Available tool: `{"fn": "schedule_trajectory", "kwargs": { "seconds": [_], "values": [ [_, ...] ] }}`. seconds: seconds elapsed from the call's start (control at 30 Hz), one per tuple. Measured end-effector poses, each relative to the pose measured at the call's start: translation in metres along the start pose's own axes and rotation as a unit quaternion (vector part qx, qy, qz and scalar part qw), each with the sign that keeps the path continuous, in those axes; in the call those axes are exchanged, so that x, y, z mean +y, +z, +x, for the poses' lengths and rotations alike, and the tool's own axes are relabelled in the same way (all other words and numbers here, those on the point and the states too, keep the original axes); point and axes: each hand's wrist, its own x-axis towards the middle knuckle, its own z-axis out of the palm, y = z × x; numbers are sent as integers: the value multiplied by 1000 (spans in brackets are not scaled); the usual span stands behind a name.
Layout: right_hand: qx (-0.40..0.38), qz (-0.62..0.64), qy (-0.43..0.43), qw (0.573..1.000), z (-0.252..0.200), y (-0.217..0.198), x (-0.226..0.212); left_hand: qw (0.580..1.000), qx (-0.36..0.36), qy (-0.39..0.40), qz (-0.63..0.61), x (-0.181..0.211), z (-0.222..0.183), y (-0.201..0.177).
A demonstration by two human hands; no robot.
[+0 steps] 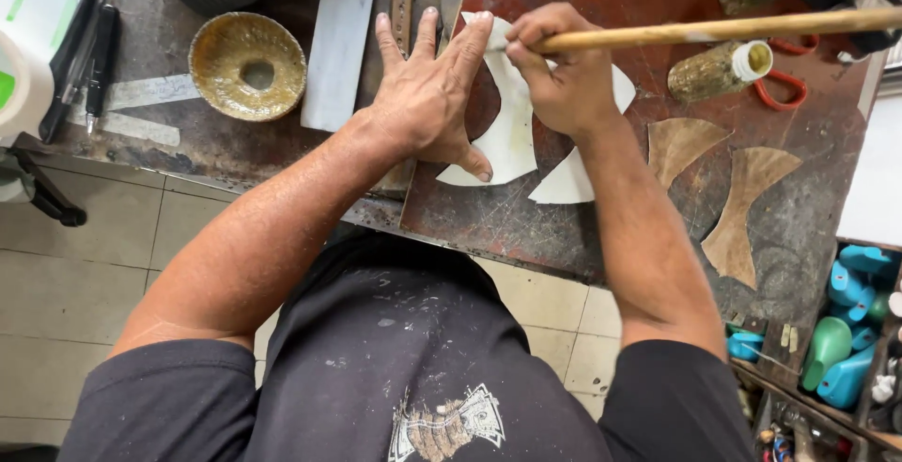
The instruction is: Applying adhesive to leather components and stitching them together using a machine
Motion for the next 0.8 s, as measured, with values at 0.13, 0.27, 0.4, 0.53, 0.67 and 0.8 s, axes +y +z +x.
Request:
{"fn": "schedule_trajectory", "kwargs": {
  "seconds": [0.13,0.27,0.4,0.53,0.67,0.8],
  "values": [
    [-95,-31,-12,995,-20,-18,-1,1000,12,0,-4,-3,3,-1],
    [-52,-38,10,998,-4,-10,-2,1000,0,-2,9,-1,0,2],
    [-74,-46,-27,996,-20,-15,-13,1000,14,10,10,-4,5,3],
    [-67,-8,52,996,-18,-19,-9,1000,11,9,4,-5,2,3],
    [7,-96,2,995,-9,-14,0,1000,12,9,25,-6,7,5],
    [-28,-76,-6,997,-39,-14,-13,1000,3,1,10,-5,1,0]
  ]
}}
